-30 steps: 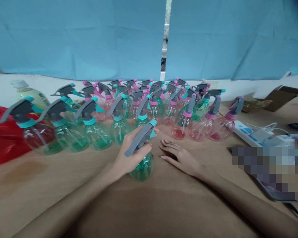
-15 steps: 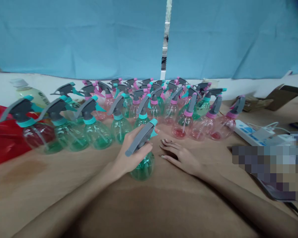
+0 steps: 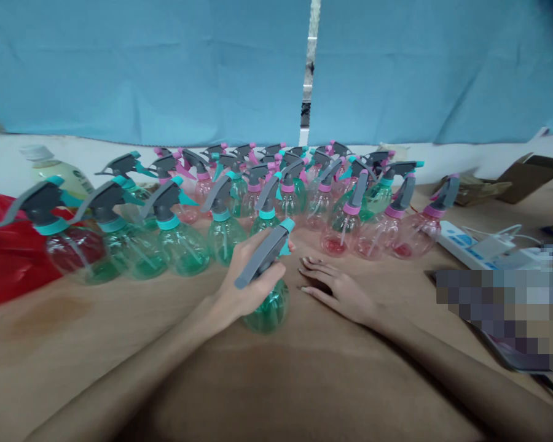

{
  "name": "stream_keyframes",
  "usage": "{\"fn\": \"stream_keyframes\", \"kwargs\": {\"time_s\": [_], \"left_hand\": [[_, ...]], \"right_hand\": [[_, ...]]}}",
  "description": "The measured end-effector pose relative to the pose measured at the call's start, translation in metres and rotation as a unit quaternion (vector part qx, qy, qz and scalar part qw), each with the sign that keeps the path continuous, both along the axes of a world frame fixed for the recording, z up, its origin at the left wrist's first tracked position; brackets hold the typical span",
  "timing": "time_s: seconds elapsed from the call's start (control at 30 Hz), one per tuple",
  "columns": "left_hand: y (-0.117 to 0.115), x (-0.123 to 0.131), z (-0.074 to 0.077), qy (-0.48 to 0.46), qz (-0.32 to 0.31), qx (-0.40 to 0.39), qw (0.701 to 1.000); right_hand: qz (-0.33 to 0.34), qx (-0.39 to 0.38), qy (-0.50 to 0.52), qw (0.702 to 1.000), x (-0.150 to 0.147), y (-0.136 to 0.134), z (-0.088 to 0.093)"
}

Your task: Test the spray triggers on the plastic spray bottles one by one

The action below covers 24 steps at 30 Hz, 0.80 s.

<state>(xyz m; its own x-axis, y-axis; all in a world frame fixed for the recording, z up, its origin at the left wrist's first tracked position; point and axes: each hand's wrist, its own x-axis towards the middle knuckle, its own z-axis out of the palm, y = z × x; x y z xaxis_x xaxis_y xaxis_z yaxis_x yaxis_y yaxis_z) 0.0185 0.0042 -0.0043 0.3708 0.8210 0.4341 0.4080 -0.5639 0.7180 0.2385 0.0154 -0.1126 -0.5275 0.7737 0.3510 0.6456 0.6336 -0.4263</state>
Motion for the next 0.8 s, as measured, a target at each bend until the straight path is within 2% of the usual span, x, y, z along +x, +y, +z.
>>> {"fn": "stream_keyframes", "kwargs": {"time_s": [0.3,0.47,0.8], "left_hand": [[-0.0013,-0.0002,0.0017,-0.006,-0.009,0.011,1.000],[-0.0021,-0.0001,0.0011,-0.002,0.008,-0.002,1.000],[-0.0054,0.0032,0.0012,-0.042,0.003,-0.029,0.999]], "right_hand": [[-0.007,0.005,-0.013,1.000,0.0000,0.0000,-0.0005],[-0.005,0.002,0.001,1.000,-0.0003,-0.0011,0.0008],[-0.006,0.002,-0.021,1.000,-0.0001,-0.0006,0.0003]]}}
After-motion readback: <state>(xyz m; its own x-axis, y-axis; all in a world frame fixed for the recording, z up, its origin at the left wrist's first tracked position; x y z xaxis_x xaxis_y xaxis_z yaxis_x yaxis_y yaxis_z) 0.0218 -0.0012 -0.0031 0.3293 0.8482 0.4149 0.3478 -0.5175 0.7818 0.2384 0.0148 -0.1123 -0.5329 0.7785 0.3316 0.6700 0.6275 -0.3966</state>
